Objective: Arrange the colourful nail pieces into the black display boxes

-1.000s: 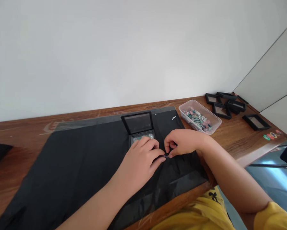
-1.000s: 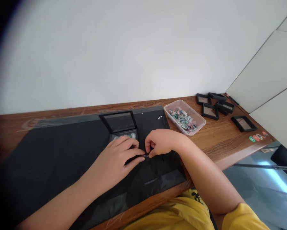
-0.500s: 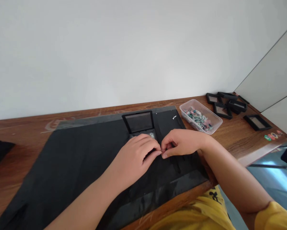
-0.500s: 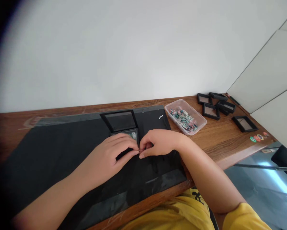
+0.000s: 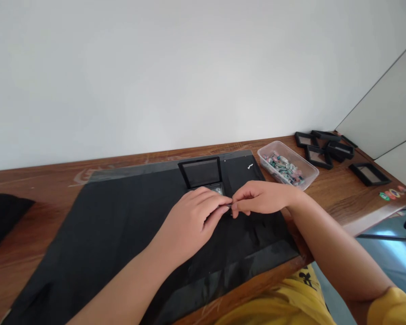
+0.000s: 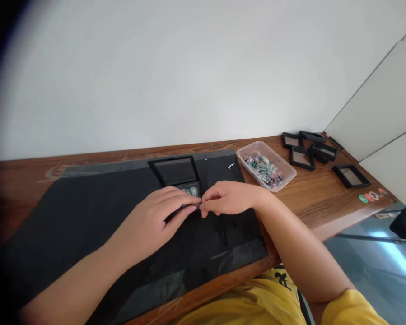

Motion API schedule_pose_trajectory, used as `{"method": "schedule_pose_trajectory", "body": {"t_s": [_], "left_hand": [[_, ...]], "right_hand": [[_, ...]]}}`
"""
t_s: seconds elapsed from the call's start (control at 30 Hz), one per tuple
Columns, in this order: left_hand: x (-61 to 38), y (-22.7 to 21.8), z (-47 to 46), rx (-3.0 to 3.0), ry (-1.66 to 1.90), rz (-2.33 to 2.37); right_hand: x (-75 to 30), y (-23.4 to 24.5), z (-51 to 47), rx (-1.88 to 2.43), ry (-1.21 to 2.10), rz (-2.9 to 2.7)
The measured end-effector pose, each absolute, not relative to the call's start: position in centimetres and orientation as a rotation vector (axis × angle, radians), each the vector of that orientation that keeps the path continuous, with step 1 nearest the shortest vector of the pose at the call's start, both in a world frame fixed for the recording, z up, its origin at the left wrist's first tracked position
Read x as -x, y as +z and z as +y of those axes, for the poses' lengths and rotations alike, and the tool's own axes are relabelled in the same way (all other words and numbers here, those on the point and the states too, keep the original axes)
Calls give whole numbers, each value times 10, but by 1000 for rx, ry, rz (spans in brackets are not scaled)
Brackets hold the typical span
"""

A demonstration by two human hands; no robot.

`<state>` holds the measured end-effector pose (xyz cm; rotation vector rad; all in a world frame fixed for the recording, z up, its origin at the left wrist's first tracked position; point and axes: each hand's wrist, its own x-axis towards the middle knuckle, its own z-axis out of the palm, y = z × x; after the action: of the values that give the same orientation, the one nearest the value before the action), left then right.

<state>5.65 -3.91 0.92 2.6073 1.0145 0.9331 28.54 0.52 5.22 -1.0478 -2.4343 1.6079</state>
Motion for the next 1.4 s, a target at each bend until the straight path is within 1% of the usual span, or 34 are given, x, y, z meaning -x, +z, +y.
{"method": "schedule_pose_trajectory", "body": {"t_s": [0.17, 0.33, 0.57, 0.9, 1.4], "left_hand": [[-56, 12, -40, -2532, 1044, 1068], [-53, 14, -40, -2419, 1227, 1184], [-55, 21, -40, -2389, 1437, 1320], [-58, 22, -40, -2404, 1470, 1310], [-54, 19, -42, -2224, 1296, 1110]], "right_hand": [[-285, 53, 5, 940, 1709, -2333], [-283, 51, 3, 807, 1795, -2110], [-276, 42, 2, 760, 1809, -1956], [-271, 37, 0, 774, 1828, -1876], [-268, 42, -5, 782, 1800, -1922]]}}
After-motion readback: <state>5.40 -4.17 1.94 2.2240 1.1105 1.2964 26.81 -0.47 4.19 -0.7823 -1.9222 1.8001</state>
